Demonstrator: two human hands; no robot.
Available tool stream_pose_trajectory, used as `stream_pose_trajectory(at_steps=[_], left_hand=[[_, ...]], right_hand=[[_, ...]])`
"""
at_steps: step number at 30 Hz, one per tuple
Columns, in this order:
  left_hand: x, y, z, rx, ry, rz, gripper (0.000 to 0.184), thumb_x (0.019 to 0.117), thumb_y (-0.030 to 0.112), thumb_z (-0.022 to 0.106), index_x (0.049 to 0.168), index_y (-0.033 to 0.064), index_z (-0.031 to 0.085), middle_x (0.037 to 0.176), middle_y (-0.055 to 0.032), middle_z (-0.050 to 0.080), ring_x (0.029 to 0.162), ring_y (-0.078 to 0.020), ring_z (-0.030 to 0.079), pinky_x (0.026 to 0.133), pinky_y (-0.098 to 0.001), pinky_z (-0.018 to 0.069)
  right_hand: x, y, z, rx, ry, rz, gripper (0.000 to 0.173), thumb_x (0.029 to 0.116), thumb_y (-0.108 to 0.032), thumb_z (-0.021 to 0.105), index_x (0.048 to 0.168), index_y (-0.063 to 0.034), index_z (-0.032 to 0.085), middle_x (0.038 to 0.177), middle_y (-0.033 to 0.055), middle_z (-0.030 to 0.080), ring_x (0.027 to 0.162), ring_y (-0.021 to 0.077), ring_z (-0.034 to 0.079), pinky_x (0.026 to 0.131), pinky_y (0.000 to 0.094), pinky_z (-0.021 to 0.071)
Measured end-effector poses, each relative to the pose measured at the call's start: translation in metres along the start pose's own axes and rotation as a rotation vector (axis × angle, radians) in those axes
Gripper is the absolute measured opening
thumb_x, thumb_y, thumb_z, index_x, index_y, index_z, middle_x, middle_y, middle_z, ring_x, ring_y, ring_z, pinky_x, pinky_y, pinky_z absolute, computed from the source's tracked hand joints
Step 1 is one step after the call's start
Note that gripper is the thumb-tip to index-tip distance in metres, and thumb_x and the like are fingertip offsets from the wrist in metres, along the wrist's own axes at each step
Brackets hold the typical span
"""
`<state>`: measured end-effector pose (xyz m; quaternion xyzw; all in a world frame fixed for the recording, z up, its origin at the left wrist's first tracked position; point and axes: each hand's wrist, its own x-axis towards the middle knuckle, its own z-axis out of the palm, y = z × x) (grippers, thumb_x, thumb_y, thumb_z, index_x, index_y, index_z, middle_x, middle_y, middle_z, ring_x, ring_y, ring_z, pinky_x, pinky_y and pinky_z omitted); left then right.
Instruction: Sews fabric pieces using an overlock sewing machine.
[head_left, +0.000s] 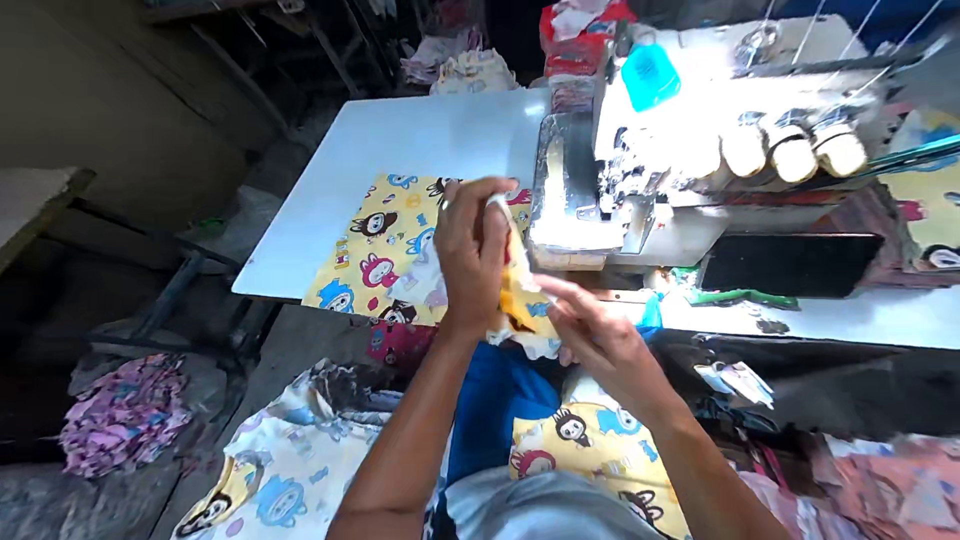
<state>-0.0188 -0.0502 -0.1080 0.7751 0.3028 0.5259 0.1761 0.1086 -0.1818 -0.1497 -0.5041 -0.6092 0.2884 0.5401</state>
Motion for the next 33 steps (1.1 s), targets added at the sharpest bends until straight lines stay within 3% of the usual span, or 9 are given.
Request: stream_pose_trajectory(at_steps=[3, 6, 10, 17, 21, 25, 28, 30, 33], left_hand=[[0.048, -0.001, 0.04, 0.257, -0.235, 0.029, 0.032, 0.0982, 0.007, 0.057, 0.127, 0.0095, 0.069, 0.107, -0.0153, 0.071, 0.102, -0.0314, 0.066, 0.088, -0.0509, 0.0497], [0.069, 0.002, 0.077, 0.372, -0.484, -0.228, 0.046, 0.097, 0.019, 0.061, 0.142, 0.0114, 0.059, 0.117, -0.0193, 0.07, 0.116, -0.0385, 0.063, 0.096, -0.058, 0.048], [0.067, -0.003, 0.094, 0.301, -0.503, -0.191, 0.048, 0.0977, 0.009, 0.056, 0.143, -0.0045, 0.052, 0.125, -0.0262, 0.066, 0.123, -0.0408, 0.059, 0.107, -0.0552, 0.0419], [0.083, -0.007, 0.093, 0.26, -0.584, -0.145, 0.072, 0.0942, 0.007, 0.064, 0.157, -0.0056, 0.031, 0.135, -0.0292, 0.06, 0.129, -0.0414, 0.056, 0.113, -0.0528, 0.0377], [0.088, -0.021, 0.076, 0.137, -0.699, -0.061, 0.07, 0.0947, 0.012, 0.064, 0.156, -0.005, 0.034, 0.141, -0.0251, 0.058, 0.135, -0.0352, 0.053, 0.117, -0.0464, 0.0359], [0.071, -0.025, 0.041, 0.066, -0.6, 0.116, 0.058, 0.0979, 0.017, 0.064, 0.15, -0.0012, 0.046, 0.133, -0.0171, 0.063, 0.127, -0.0277, 0.057, 0.11, -0.0409, 0.043], [0.039, -0.003, 0.005, -0.036, -0.52, 0.123, 0.069, 0.1018, 0.038, 0.059, 0.155, 0.0002, 0.038, 0.141, -0.0149, 0.056, 0.111, -0.0157, 0.063, 0.09, -0.0285, 0.0538], [0.011, 0.011, -0.016, -0.142, -0.487, 0.098, 0.087, 0.0961, 0.055, 0.063, 0.159, 0.0041, 0.029, 0.151, -0.0114, 0.046, 0.096, -0.0068, 0.063, 0.077, -0.0208, 0.0541], [-0.027, 0.009, -0.027, -0.167, -0.397, 0.105, 0.109, 0.0773, 0.054, 0.084, 0.158, 0.0071, 0.028, 0.158, -0.0124, 0.036, 0.088, -0.0013, 0.057, 0.07, -0.0158, 0.0481]], right_hand=[[0.001, 0.009, -0.019, 0.017, 0.268, 0.102, 0.036, 0.105, -0.015, 0.053, 0.14, -0.009, 0.057, 0.077, -0.0016, 0.067, 0.056, 0.003, 0.061, 0.053, 0.0195, 0.0545], [-0.012, 0.032, -0.026, -0.031, 0.391, 0.133, 0.035, 0.1031, -0.011, 0.054, 0.137, -0.0049, 0.061, 0.081, 0.0007, 0.067, 0.057, 0.0027, 0.06, 0.054, 0.0179, 0.0543], [-0.022, 0.036, -0.03, -0.019, 0.44, 0.12, 0.026, 0.1035, -0.011, 0.055, 0.121, 0.0034, 0.068, 0.091, 0.0024, 0.071, 0.06, -0.002, 0.06, 0.056, 0.0136, 0.0541], [-0.011, 0.04, -0.035, -0.029, 0.397, 0.109, 0.027, 0.103, -0.01, 0.055, 0.123, 0.0025, 0.068, 0.09, 0.0038, 0.071, 0.062, -0.0002, 0.062, 0.058, 0.0149, 0.0553], [-0.016, 0.043, -0.038, -0.417, 0.359, 0.031, 0.025, 0.102, -0.012, 0.057, 0.118, -0.0042, 0.075, 0.095, 0.007, 0.07, 0.07, 0.0062, 0.064, 0.064, 0.0196, 0.055], [-0.019, 0.034, -0.041, -0.668, 0.373, -0.089, 0.021, 0.1012, -0.018, 0.064, 0.112, -0.0062, 0.077, 0.111, 0.0158, 0.061, 0.072, 0.0151, 0.058, 0.06, 0.0263, 0.0502], [-0.013, 0.028, -0.04, -0.59, 0.329, -0.111, 0.023, 0.1016, -0.019, 0.064, 0.116, -0.0066, 0.076, 0.128, 0.0147, 0.065, 0.08, 0.0148, 0.066, 0.065, 0.028, 0.0555], [-0.006, 0.031, -0.037, -0.518, 0.272, -0.046, 0.025, 0.1021, -0.023, 0.063, 0.118, -0.0063, 0.073, 0.117, 0.0087, 0.07, 0.083, 0.0131, 0.067, 0.07, 0.0295, 0.056], [0.002, 0.034, -0.035, -0.438, 0.151, 0.104, 0.03, 0.0994, -0.026, 0.066, 0.12, -0.0035, 0.069, 0.088, 0.006, 0.067, 0.07, 0.0149, 0.061, 0.065, 0.0345, 0.0523]])
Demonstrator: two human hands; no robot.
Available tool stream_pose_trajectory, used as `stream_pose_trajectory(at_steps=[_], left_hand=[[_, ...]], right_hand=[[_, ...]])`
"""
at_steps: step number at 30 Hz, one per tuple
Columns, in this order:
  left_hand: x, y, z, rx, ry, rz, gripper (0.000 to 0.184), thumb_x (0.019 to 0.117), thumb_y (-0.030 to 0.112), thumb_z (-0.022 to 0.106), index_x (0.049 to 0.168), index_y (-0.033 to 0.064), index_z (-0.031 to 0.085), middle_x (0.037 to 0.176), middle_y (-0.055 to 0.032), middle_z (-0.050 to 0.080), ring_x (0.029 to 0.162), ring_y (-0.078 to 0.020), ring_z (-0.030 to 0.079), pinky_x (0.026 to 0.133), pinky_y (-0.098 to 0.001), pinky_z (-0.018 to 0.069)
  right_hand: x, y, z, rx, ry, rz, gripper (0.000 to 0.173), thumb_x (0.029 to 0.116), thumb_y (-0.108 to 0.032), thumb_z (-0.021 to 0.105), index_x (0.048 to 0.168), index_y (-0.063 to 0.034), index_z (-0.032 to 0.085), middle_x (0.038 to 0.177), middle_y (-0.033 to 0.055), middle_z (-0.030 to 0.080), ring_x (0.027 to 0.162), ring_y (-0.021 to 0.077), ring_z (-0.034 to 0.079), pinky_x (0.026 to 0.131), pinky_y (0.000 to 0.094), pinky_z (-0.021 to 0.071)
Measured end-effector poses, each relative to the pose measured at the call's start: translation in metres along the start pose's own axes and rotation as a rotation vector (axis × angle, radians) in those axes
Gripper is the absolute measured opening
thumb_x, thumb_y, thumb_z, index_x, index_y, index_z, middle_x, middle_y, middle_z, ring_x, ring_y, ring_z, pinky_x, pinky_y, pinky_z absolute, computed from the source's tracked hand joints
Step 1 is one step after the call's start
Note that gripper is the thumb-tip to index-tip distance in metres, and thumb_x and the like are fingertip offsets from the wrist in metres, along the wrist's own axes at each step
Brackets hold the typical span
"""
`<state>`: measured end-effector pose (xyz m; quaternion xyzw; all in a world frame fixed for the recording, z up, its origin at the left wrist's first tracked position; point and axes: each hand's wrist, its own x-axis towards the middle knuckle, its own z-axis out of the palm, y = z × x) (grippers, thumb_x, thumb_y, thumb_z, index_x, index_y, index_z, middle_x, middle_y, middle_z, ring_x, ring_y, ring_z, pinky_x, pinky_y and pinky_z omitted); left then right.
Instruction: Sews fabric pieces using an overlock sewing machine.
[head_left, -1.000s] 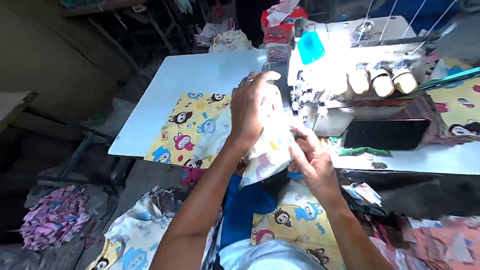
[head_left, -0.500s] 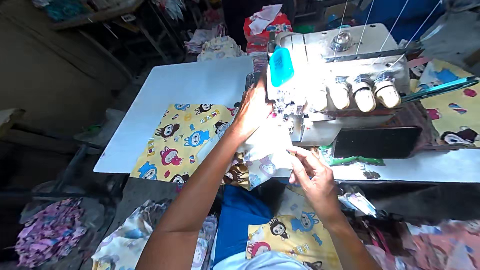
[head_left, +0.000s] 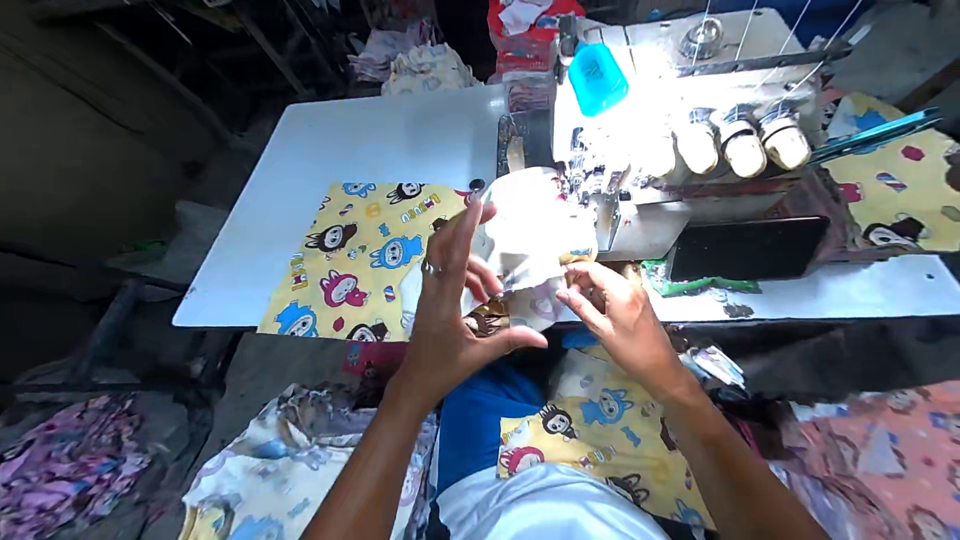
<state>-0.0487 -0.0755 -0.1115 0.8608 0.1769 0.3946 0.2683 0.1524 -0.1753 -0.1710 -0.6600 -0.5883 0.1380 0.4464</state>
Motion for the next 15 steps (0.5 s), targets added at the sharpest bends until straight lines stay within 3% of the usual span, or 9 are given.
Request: stream_pose_trajectory(at_steps=[2, 3, 4, 5, 6, 8, 10, 13, 15], left_hand=[[-0.018, -0.006, 0.009, 0.152, -0.04, -0.11, 0.122, 0.0697, 0.056, 0.087, 0.161, 0.0081, 0.023, 0.163, -0.0177, 0.028, 0.077, -0.0025, 0.054, 0.06, -0.0203, 0.0455], [-0.024, -0.013, 0.014, 0.232, -0.091, -0.176, 0.126, 0.0685, 0.052, 0.089, 0.163, 0.0062, 0.02, 0.158, -0.0222, 0.036, 0.071, -0.0094, 0.056, 0.056, -0.0287, 0.0478], [-0.026, -0.019, 0.018, 0.303, -0.161, -0.248, 0.127, 0.0703, 0.042, 0.09, 0.164, 0.0042, 0.014, 0.141, -0.0255, 0.052, 0.07, -0.0218, 0.062, 0.057, -0.0421, 0.0531], [-0.025, -0.026, 0.018, 0.342, -0.223, -0.308, 0.118, 0.0738, 0.022, 0.089, 0.164, 0.004, 0.016, 0.125, -0.0278, 0.063, 0.076, -0.0369, 0.069, 0.064, -0.057, 0.0564], [-0.024, -0.032, 0.014, 0.35, -0.252, -0.346, 0.102, 0.0798, 0.007, 0.083, 0.163, 0.0053, 0.023, 0.109, -0.0267, 0.07, 0.08, -0.0431, 0.07, 0.07, -0.063, 0.0553], [-0.021, -0.039, -0.01, 0.393, -0.175, -0.269, 0.055, 0.0915, -0.003, 0.065, 0.146, 0.0044, 0.056, 0.109, -0.0208, 0.072, 0.093, -0.0392, 0.07, 0.083, -0.0592, 0.0552], [-0.015, -0.032, -0.046, 0.534, -0.047, -0.153, 0.034, 0.0966, -0.003, 0.055, 0.127, 0.004, 0.069, 0.119, -0.0203, 0.067, 0.104, -0.0383, 0.067, 0.088, -0.0562, 0.0537], [-0.011, -0.008, -0.082, 0.735, -0.169, -0.168, 0.022, 0.0878, -0.011, 0.065, 0.105, -0.0009, 0.074, 0.114, -0.0262, 0.065, 0.106, -0.0516, 0.061, 0.084, -0.0686, 0.0474], [-0.018, -0.006, -0.087, 0.704, -0.434, -0.196, 0.022, 0.08, -0.004, 0.08, 0.1, 0.0052, 0.079, 0.111, -0.022, 0.069, 0.102, -0.0504, 0.063, 0.08, -0.0695, 0.0504]], right_hand=[[0.003, -0.008, -0.01, 0.262, -0.149, 0.03, 0.021, 0.0981, -0.022, 0.067, 0.112, -0.0061, 0.07, 0.08, 0.0002, 0.063, 0.064, 0.0059, 0.055, 0.06, 0.0226, 0.048], [0.003, -0.015, -0.018, 0.506, -0.218, 0.014, 0.012, 0.0975, -0.017, 0.067, 0.104, -0.0076, 0.071, 0.082, -0.0028, 0.063, 0.062, 0.0012, 0.053, 0.057, 0.0162, 0.0467], [0.003, -0.023, -0.025, 0.753, -0.26, -0.036, 0.007, 0.097, -0.013, 0.066, 0.099, -0.0087, 0.072, 0.086, -0.0045, 0.063, 0.061, -0.0016, 0.053, 0.054, 0.0132, 0.047], [0.003, -0.03, -0.033, 0.913, -0.282, -0.119, 0.006, 0.0979, -0.014, 0.066, 0.098, -0.012, 0.072, 0.095, -0.0051, 0.062, 0.063, -0.0029, 0.055, 0.054, 0.0127, 0.0503], [0.003, -0.036, -0.041, 0.958, -0.262, -0.2, 0.006, 0.099, -0.017, 0.065, 0.101, -0.0162, 0.071, 0.103, -0.0056, 0.061, 0.067, -0.0029, 0.057, 0.055, 0.0136, 0.0535], [-0.003, -0.041, -0.049, 0.802, -0.107, -0.259, 0.004, 0.0976, -0.02, 0.067, 0.101, -0.0213, 0.069, 0.11, -0.0069, 0.06, 0.072, -0.0031, 0.061, 0.059, 0.0148, 0.0577], [-0.017, -0.03, -0.041, 0.532, 0.035, -0.247, 0.003, 0.0937, -0.02, 0.071, 0.095, -0.0172, 0.07, 0.12, -0.0022, 0.057, 0.087, -0.001, 0.063, 0.069, 0.016, 0.0597], [-0.039, -0.006, -0.011, 0.422, 0.068, -0.173, 0.015, 0.0953, -0.021, 0.072, 0.093, -0.0056, 0.074, 0.13, 0.0084, 0.06, 0.094, 0.0024, 0.064, 0.077, 0.0168, 0.0567], [-0.047, 0.003, 0.004, 0.479, 0.028, -0.115, 0.019, 0.0977, -0.017, 0.069, 0.095, 0.0003, 0.074, 0.112, 0.0078, 0.07, 0.083, 0.0007, 0.066, 0.072, 0.0156, 0.057]])
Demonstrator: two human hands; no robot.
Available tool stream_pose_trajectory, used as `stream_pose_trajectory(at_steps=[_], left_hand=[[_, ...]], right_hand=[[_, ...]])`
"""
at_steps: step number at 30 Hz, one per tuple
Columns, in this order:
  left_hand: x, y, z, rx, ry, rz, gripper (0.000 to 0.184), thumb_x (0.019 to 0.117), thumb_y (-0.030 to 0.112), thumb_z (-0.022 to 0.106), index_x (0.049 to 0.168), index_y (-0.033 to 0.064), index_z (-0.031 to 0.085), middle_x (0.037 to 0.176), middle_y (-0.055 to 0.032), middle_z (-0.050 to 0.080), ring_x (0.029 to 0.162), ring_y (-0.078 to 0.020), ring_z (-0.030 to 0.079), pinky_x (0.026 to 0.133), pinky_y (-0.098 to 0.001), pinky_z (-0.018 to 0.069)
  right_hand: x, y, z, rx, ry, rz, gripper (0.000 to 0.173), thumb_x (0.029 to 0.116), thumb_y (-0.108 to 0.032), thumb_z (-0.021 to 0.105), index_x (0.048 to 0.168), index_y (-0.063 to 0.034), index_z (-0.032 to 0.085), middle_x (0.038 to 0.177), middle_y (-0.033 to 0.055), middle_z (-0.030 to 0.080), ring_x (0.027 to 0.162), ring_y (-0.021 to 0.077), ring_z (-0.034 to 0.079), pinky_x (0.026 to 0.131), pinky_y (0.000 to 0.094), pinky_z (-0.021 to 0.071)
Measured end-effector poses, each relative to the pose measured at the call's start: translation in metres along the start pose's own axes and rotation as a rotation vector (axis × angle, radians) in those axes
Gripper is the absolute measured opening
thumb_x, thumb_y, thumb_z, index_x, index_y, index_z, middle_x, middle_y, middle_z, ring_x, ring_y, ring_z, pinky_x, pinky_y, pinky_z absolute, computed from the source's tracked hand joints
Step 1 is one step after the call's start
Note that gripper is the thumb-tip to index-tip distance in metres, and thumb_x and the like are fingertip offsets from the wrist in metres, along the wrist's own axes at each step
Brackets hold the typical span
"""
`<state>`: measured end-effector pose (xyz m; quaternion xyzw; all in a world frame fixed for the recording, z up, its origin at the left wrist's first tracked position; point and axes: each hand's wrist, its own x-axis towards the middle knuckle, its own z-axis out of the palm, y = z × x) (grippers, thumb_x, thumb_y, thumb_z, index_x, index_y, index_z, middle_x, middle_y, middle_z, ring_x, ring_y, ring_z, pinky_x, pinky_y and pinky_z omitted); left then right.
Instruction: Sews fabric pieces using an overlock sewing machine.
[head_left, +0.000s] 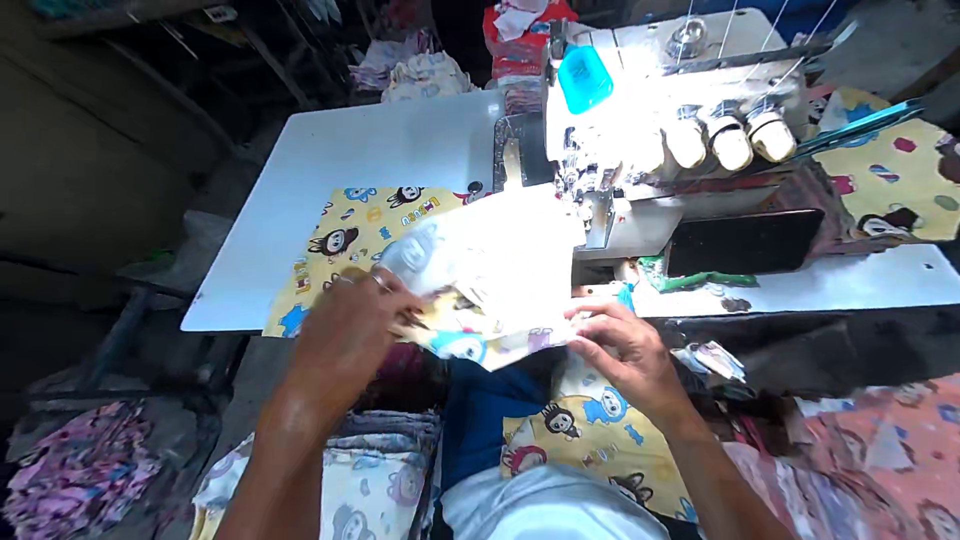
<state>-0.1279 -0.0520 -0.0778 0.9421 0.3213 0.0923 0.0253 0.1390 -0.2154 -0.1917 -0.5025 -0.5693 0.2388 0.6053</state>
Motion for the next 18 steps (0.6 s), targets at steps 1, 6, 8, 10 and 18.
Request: stream_pose_trajectory(at_steps=[1, 6, 8, 10, 18], left_hand=[[-0.002, 0.0, 0.004, -0.032, -0.086, 0.05, 0.023, 0.0825, 0.011, 0.083, 0.105, 0.0095, 0.079, 0.115, -0.0178, 0.07, 0.104, -0.046, 0.065, 0.081, -0.0668, 0.0524], [0.04, 0.04, 0.01, -0.245, 0.096, 0.029, 0.037, 0.1024, 0.031, 0.061, 0.128, 0.0063, 0.07, 0.129, -0.0129, 0.068, 0.116, -0.032, 0.067, 0.096, -0.0553, 0.0523], [0.071, 0.047, 0.014, -0.294, 0.245, -0.03, 0.036, 0.1053, 0.025, 0.057, 0.13, 0.0018, 0.067, 0.124, -0.017, 0.07, 0.113, -0.0312, 0.069, 0.098, -0.0512, 0.0527], [0.103, 0.044, 0.023, -0.315, 0.286, -0.117, 0.041, 0.1076, 0.027, 0.051, 0.138, 0.0017, 0.061, 0.129, -0.0188, 0.067, 0.119, -0.0304, 0.066, 0.101, -0.0468, 0.0516], [0.148, 0.037, 0.019, -0.214, -0.022, -0.155, 0.026, 0.097, 0.025, 0.071, 0.104, -0.0004, 0.069, 0.086, -0.0168, 0.063, 0.08, -0.0332, 0.061, 0.072, -0.0547, 0.0468]], right_hand=[[-0.002, 0.004, 0.002, 0.007, -0.021, 0.049, 0.02, 0.0996, -0.017, 0.066, 0.098, 0.0007, 0.073, 0.101, 0.0053, 0.071, 0.077, 0.0006, 0.066, 0.069, 0.0157, 0.0571], [0.015, 0.007, 0.003, 0.062, 0.163, 0.33, 0.021, 0.1069, -0.016, 0.052, 0.116, -0.0005, 0.062, 0.068, -0.001, 0.067, 0.053, 0.0052, 0.064, 0.054, 0.0209, 0.0575], [0.027, 0.01, 0.003, 0.156, 0.262, 0.355, 0.012, 0.1073, -0.013, 0.052, 0.114, -0.0036, 0.054, 0.067, 0.0016, 0.068, 0.051, 0.0096, 0.067, 0.051, 0.0235, 0.0596], [0.036, 0.01, 0.004, 0.214, 0.258, 0.404, 0.011, 0.1072, -0.015, 0.053, 0.112, -0.0047, 0.051, 0.067, 0.0046, 0.067, 0.05, 0.0129, 0.068, 0.05, 0.0254, 0.0597], [0.033, 0.016, 0.005, -0.112, 0.242, 0.338, 0.014, 0.0956, -0.019, 0.072, 0.102, -0.0071, 0.076, 0.084, -0.0004, 0.067, 0.06, 0.0013, 0.058, 0.054, 0.0167, 0.0506]])
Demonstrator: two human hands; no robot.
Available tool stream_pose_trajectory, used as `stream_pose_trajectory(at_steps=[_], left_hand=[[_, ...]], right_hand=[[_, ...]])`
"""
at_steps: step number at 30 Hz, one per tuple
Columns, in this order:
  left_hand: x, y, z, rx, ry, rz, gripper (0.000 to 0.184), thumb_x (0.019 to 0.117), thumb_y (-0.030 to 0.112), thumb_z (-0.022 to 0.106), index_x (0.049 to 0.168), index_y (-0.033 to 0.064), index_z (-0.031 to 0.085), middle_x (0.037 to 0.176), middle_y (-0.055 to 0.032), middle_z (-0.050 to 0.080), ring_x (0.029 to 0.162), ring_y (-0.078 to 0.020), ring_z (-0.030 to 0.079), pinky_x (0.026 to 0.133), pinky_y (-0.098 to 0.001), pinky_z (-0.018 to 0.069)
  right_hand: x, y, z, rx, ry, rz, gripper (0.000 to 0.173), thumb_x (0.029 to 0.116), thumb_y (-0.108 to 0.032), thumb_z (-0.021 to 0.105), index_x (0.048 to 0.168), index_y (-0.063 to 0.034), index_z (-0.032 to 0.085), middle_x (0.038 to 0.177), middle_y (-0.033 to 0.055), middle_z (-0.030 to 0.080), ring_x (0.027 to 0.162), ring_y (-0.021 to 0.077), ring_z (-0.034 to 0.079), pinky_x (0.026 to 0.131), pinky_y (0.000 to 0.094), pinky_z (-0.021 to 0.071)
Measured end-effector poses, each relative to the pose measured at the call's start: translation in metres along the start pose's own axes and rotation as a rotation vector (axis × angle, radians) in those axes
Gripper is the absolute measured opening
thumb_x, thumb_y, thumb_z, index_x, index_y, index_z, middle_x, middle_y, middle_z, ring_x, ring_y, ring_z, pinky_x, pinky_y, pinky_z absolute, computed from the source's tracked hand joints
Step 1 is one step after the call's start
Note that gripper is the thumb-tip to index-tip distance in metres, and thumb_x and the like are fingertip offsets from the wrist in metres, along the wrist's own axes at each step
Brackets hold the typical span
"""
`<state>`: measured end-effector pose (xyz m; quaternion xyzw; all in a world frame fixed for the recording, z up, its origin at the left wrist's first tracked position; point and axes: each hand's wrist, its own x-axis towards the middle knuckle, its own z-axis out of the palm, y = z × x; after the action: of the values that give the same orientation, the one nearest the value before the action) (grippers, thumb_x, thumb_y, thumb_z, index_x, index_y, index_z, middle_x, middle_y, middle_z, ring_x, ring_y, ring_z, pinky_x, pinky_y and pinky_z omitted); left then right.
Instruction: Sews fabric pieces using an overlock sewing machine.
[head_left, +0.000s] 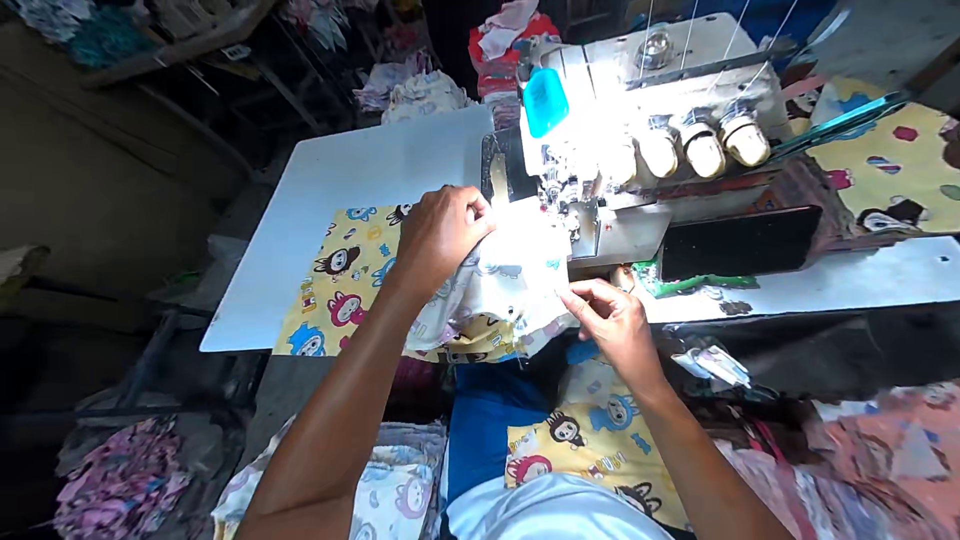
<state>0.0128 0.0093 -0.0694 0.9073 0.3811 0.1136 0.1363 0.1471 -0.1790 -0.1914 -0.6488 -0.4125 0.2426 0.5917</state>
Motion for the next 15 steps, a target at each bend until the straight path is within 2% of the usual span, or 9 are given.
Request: stream_pose_trajectory(at_steps=[2, 4, 6, 8, 11, 12, 13, 15], left_hand=[[0.004, -0.002, -0.009, -0.047, -0.047, 0.101, 0.022, 0.0988, 0.018, 0.068, 0.099, -0.0035, 0.068, 0.095, -0.0191, 0.063, 0.089, -0.0323, 0.062, 0.08, -0.0513, 0.049], [0.008, 0.0, -0.013, -0.138, -0.081, 0.134, 0.022, 0.103, 0.019, 0.061, 0.105, -0.0027, 0.066, 0.099, -0.0167, 0.066, 0.092, -0.0246, 0.065, 0.085, -0.043, 0.0523], [0.011, 0.002, -0.012, -0.238, -0.109, 0.095, 0.019, 0.1056, 0.02, 0.056, 0.107, 0.0017, 0.061, 0.087, -0.0074, 0.061, 0.078, -0.0129, 0.058, 0.075, -0.0328, 0.0478], [0.013, 0.004, -0.011, -0.325, -0.142, 0.087, 0.017, 0.1051, 0.021, 0.057, 0.111, 0.0049, 0.059, 0.077, -0.001, 0.056, 0.068, -0.0063, 0.052, 0.067, -0.0265, 0.0445], [0.016, 0.001, -0.013, -0.455, -0.269, 0.113, 0.02, 0.0985, 0.013, 0.067, 0.115, 0.0047, 0.058, 0.076, 0.0, 0.063, 0.065, -0.0003, 0.058, 0.064, -0.0184, 0.0504], [0.018, -0.004, -0.016, -0.415, -0.278, 0.112, 0.019, 0.0986, 0.011, 0.066, 0.115, 0.0033, 0.059, 0.08, -0.0019, 0.064, 0.068, -0.0024, 0.06, 0.066, -0.0208, 0.0527], [0.02, -0.012, -0.022, -0.306, -0.245, 0.087, 0.019, 0.1001, 0.012, 0.063, 0.117, 0.002, 0.061, 0.085, -0.0064, 0.066, 0.072, -0.0098, 0.062, 0.069, -0.0297, 0.0543], [0.024, -0.026, -0.028, -0.055, -0.122, -0.027, 0.028, 0.1021, 0.022, 0.064, 0.12, 0.0006, 0.065, 0.096, -0.0213, 0.068, 0.09, -0.0375, 0.065, 0.081, -0.06, 0.0496]], right_hand=[[-0.001, 0.002, -0.001, -0.094, 0.068, -0.12, 0.013, 0.0908, -0.018, 0.076, 0.098, -0.0069, 0.077, 0.104, 0.0044, 0.062, 0.074, 0.004, 0.055, 0.064, 0.0178, 0.0473], [0.002, -0.001, -0.002, -0.105, 0.083, -0.137, 0.012, 0.0895, -0.017, 0.077, 0.098, -0.0085, 0.076, 0.111, 0.0037, 0.065, 0.07, 0.0009, 0.053, 0.06, 0.0155, 0.0449], [0.006, -0.005, -0.002, -0.003, 0.045, -0.071, 0.014, 0.0908, -0.014, 0.076, 0.104, -0.0088, 0.074, 0.102, -0.0008, 0.07, 0.056, -0.0021, 0.047, 0.051, 0.0146, 0.0397], [0.009, -0.009, -0.002, 0.159, -0.01, 0.04, 0.02, 0.0928, -0.012, 0.075, 0.111, -0.0079, 0.069, 0.092, -0.0012, 0.072, 0.047, -0.0022, 0.044, 0.044, 0.0141, 0.0365], [0.008, -0.007, -0.001, 0.232, -0.044, 0.077, 0.018, 0.0931, -0.01, 0.073, 0.11, -0.0058, 0.07, 0.08, -0.0017, 0.068, 0.049, -0.0019, 0.046, 0.045, 0.0138, 0.0376], [0.005, -0.003, -0.002, 0.208, -0.049, 0.059, 0.013, 0.094, -0.011, 0.072, 0.106, -0.0052, 0.072, 0.079, -0.002, 0.067, 0.05, -0.002, 0.047, 0.046, 0.0138, 0.0389], [0.002, 0.001, -0.003, 0.17, -0.057, 0.041, 0.011, 0.095, -0.012, 0.071, 0.103, -0.0054, 0.074, 0.08, -0.0021, 0.066, 0.053, -0.0018, 0.048, 0.048, 0.0139, 0.0408], [-0.005, 0.006, -0.006, 0.087, -0.056, 0.032, 0.013, 0.0969, -0.016, 0.069, 0.102, -0.0057, 0.075, 0.085, -0.0013, 0.066, 0.057, -0.0011, 0.051, 0.052, 0.0145, 0.0432]])
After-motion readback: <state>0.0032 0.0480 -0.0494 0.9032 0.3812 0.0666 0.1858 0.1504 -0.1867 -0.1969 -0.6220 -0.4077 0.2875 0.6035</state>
